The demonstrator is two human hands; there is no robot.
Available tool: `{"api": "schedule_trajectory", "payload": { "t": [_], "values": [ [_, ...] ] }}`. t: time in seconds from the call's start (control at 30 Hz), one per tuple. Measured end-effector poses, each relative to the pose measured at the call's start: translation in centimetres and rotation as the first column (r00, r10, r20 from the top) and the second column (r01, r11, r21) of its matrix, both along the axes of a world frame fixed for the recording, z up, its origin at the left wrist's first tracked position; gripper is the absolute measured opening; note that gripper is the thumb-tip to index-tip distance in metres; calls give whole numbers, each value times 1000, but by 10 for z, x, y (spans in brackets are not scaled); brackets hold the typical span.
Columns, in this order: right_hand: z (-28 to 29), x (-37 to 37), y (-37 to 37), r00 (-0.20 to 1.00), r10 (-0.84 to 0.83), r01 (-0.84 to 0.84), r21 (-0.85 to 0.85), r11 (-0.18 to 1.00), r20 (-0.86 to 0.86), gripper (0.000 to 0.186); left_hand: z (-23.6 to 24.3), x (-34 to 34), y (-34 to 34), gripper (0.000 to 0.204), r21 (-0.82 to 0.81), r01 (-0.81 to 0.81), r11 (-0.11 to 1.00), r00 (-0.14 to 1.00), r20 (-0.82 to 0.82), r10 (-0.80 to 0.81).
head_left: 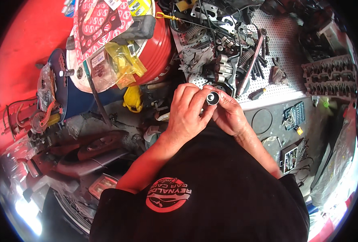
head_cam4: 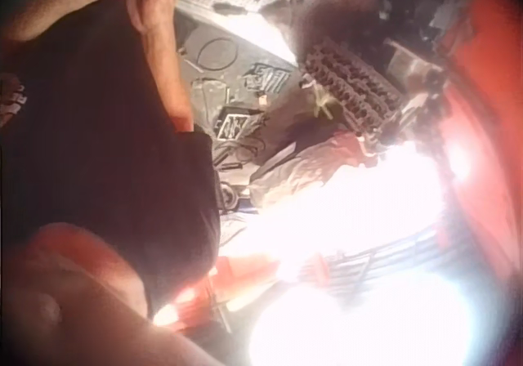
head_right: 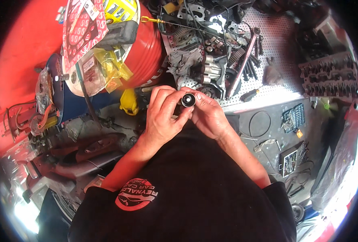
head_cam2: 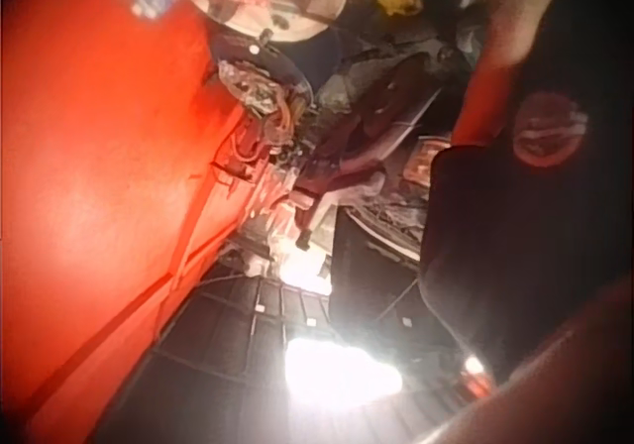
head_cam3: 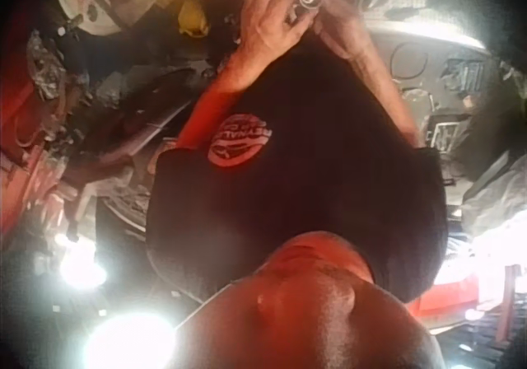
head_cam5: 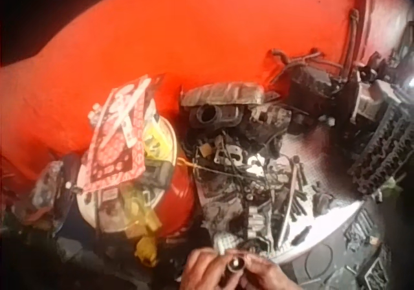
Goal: The person wipes an engine cylinder head with a cloth, touches metal shims arranged on a drum, and takes valve lifters out of a plastic package by hand.
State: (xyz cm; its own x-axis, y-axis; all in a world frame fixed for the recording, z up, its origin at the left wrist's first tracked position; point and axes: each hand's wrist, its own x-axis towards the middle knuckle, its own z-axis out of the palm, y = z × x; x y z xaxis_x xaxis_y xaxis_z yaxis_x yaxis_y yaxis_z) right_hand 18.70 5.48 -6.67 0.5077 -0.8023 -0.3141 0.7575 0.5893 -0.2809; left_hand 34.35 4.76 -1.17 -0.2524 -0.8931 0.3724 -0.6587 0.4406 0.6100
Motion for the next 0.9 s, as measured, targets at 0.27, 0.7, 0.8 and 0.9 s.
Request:
{"api": "schedule_trajectory", "payload": {
  "t": [0.27, 0.7, 0.8, 0.9],
  "values": [
    [39, -1, 22, 967, -31, 27, -19, 999, -251, 41, 6, 3, 10, 44, -102, 93, 990, 995, 55, -88],
    [56, -3, 48, 871, -96, 85, -43, 995, -481, 42, 4, -4, 23, 47, -146, 144, 979, 986, -62, -154],
    [56, -3, 51, 909, -157, 115, -131, 985, -387, 39, 0, -7, 25, 49, -212, 176, 961, 983, -22, -184],
    [63, -1, 54, 766, -184, 110, -157, 981, -616, 37, 4, -11, 25, 48, -197, 192, 961, 978, -37, -203]
  ]
}}
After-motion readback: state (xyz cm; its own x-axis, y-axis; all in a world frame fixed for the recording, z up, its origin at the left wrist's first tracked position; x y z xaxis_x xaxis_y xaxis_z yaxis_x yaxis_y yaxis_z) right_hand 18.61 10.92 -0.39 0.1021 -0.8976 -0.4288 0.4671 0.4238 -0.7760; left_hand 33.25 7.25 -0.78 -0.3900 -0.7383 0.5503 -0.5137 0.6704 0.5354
